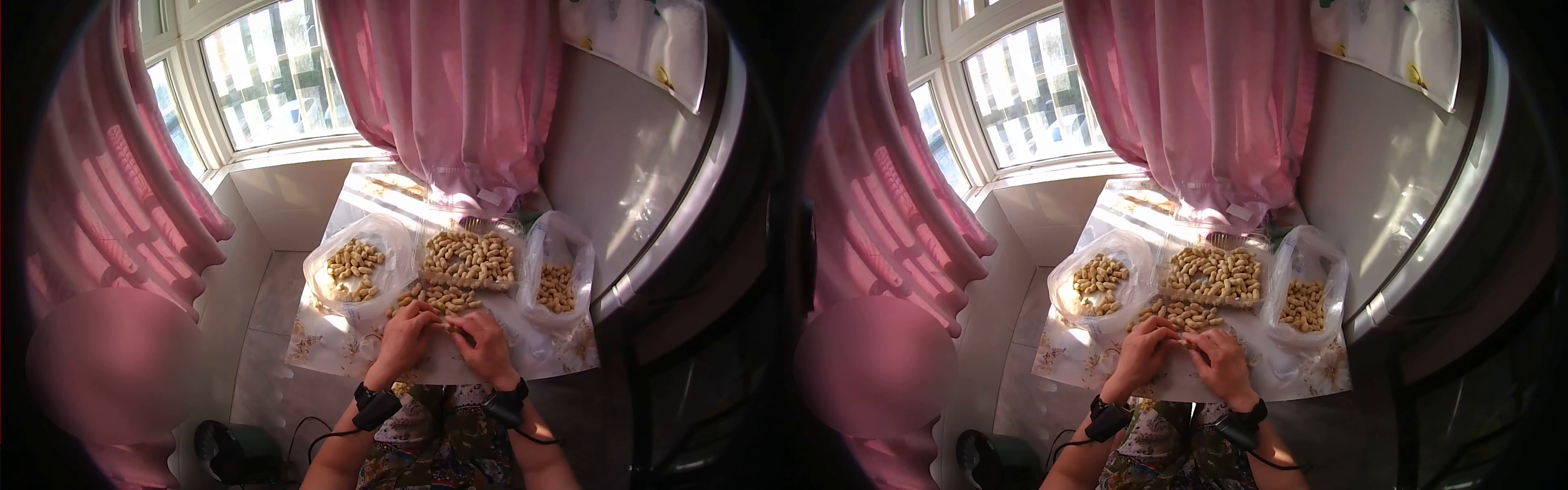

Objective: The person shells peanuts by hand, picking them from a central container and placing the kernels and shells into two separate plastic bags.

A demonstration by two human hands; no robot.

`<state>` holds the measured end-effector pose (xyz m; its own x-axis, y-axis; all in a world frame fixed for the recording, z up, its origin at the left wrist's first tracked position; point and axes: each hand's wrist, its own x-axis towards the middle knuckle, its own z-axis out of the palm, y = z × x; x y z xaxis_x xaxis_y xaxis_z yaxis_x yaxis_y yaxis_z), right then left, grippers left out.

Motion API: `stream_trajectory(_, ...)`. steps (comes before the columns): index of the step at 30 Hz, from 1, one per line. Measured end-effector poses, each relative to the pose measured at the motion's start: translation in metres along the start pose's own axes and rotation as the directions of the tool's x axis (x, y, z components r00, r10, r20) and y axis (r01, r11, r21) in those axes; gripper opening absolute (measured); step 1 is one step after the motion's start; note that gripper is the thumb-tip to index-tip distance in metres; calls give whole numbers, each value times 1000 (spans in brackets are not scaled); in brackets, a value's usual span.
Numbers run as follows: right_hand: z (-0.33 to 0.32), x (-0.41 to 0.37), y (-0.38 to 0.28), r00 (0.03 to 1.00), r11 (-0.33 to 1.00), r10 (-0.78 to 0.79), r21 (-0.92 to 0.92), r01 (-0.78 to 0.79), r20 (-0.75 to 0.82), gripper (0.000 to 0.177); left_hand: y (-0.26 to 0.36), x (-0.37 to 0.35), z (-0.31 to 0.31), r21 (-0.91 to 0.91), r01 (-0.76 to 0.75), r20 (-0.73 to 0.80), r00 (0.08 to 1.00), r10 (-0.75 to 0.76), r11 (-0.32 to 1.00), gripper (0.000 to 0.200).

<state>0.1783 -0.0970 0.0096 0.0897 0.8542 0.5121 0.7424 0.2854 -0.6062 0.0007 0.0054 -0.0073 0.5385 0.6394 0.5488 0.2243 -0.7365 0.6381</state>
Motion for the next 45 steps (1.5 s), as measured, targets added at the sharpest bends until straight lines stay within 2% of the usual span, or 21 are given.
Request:
stream_trajectory(7,1,-1,2,1000,1000,-3,-10,3,-3,23,2,1,-2,-19,-8,19,1000,8,1000,11)
stream_trajectory(10,1,-1,2,1000,1000,-7,-10,7,-1,23,6,1,-4,-33,37,43,998,-35,999,13)
stream_trajectory(15,2,-1,2,1000,1000,-8,-10,8,-9,24,1,1,-1,-37,13,3,1000,-13,999,13)
stream_trajectory(25,0,0,-1,1000,1000,-11,9,11,-6,23,0,-1,-1,-30,-6,24,1000,7,1000,15)
stream_trajectory(27,1,0,0,1000,1000,-16,1,16,-14,23,6,1,-4,-38,67,53,997,-65,997,16)
stream_trajectory(30,1,0,0,1000,1000,-12,-7,12,-19,22,12,4,-8,-33,78,70,995,-76,996,19)
stream_trajectory(45,1,0,0,1000,1000,0,-23,0,-7,22,5,1,-3,-60,52,31,998,-50,997,17)
